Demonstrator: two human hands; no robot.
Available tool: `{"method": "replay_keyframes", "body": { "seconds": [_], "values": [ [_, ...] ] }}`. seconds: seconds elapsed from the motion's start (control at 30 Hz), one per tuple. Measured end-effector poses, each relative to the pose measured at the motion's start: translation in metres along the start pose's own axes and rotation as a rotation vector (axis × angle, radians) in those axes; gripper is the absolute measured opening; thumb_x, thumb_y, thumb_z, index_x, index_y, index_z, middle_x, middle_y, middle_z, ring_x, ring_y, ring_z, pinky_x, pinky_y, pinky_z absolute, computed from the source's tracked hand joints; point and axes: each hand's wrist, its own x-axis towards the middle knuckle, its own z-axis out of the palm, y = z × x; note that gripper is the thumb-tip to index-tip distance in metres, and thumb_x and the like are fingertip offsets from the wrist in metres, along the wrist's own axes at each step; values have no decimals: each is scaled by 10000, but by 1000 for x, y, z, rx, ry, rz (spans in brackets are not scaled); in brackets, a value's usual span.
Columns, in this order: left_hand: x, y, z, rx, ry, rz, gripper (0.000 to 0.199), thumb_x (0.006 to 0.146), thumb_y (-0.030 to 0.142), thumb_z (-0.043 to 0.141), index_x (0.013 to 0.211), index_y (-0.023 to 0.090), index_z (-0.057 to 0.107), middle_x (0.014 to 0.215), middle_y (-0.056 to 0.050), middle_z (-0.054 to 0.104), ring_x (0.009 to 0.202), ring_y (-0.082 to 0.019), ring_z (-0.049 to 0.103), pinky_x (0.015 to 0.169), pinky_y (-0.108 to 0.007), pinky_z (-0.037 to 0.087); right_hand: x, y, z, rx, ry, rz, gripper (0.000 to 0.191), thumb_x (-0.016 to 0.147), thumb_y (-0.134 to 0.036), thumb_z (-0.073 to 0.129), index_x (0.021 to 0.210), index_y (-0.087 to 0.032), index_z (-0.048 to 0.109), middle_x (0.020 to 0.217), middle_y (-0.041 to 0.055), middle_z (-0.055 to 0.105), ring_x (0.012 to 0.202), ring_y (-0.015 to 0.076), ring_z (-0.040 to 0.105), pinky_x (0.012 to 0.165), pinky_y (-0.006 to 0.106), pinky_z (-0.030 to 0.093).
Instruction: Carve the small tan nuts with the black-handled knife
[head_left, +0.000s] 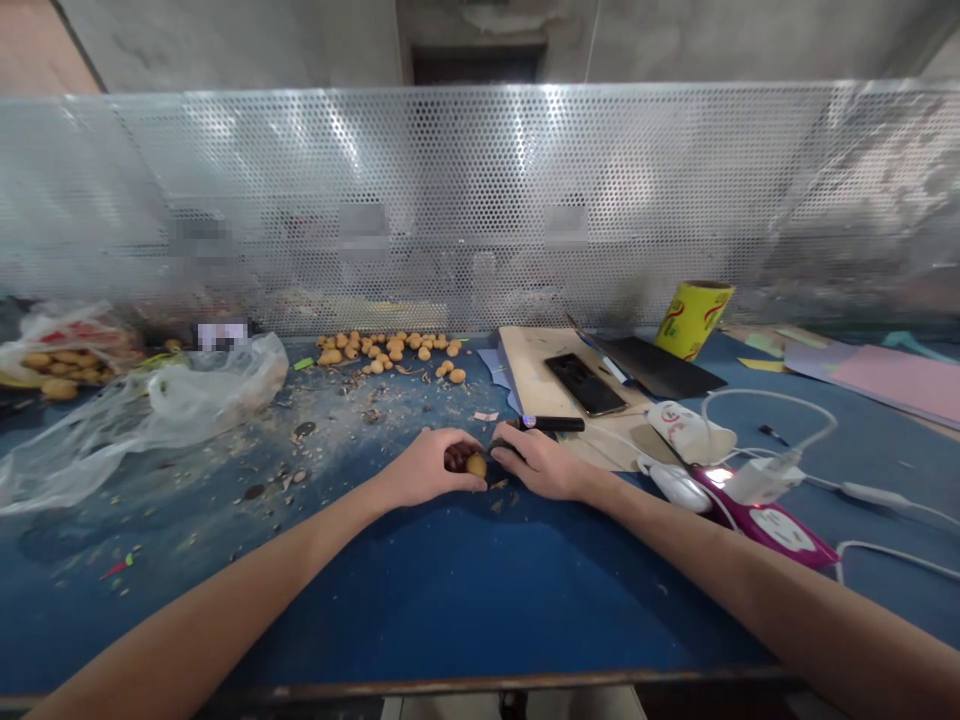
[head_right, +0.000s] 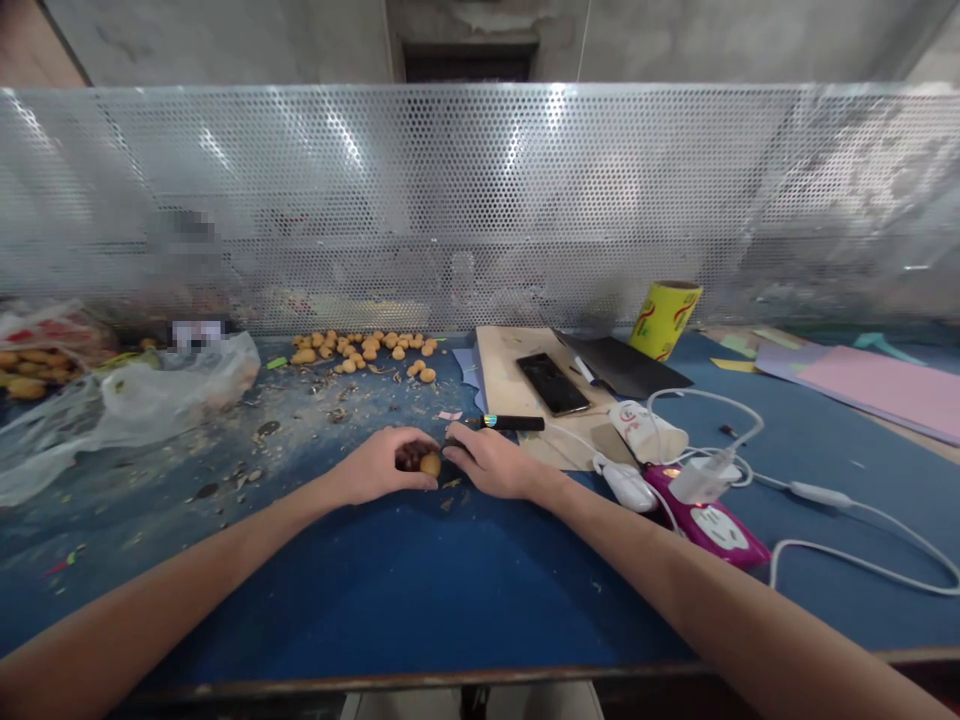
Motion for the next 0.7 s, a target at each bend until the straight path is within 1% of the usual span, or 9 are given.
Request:
{"method": "replay_keyframes", "body": {
  "seconds": [0.07, 0.2, 0.4, 0.53, 0.7],
  "values": [
    [1, -1, 2, 22, 19, 8, 456, 678, 482, 767, 1008, 182, 668, 885, -38, 663, 725, -160, 598, 664, -284, 483, 0, -2, 0, -12, -8, 1, 160, 1000, -313, 337, 942, -216, 450, 790, 15, 566, 703, 171, 549, 636, 280, 342],
    [0, -2, 5, 23, 45, 21, 420, 688, 512, 757, 919, 177, 651, 777, -6, 635, 656, -140, 567, 614, -260, 450, 1, -5, 3, -44, -1, 7, 171, 1003, -319, 334, 906, -219, 434, 731, -1, 537, 652, 161, 521, 601, 275, 298],
    [-1, 0, 8, 86, 113, 60, 396, 695, 513, 756, 871, 182, 631, 815, -4, 597, 652, -129, 532, 621, -260, 430, 4, -1, 8, -104, -2, -40, 194, 1009, -327, 325, 899, -216, 439, 687, -10, 522, 591, 148, 480, 568, 280, 248],
    [0, -1, 8, 96, 111, 69, 376, 699, 496, 762, 870, 186, 635, 831, -4, 597, 665, -131, 532, 634, -262, 425, 4, 2, 7, -118, -14, -74, 208, 1008, -322, 322, 878, -217, 445, 665, -11, 521, 573, 145, 467, 557, 284, 234],
    [1, -1, 8, 145, 124, 72, 375, 689, 493, 770, 851, 185, 631, 792, -1, 585, 662, -137, 521, 631, -265, 414, 5, 0, 7, -126, -2, -61, 203, 1005, -314, 330, 861, -220, 437, 660, -11, 517, 569, 146, 459, 549, 284, 226]
  ]
}}
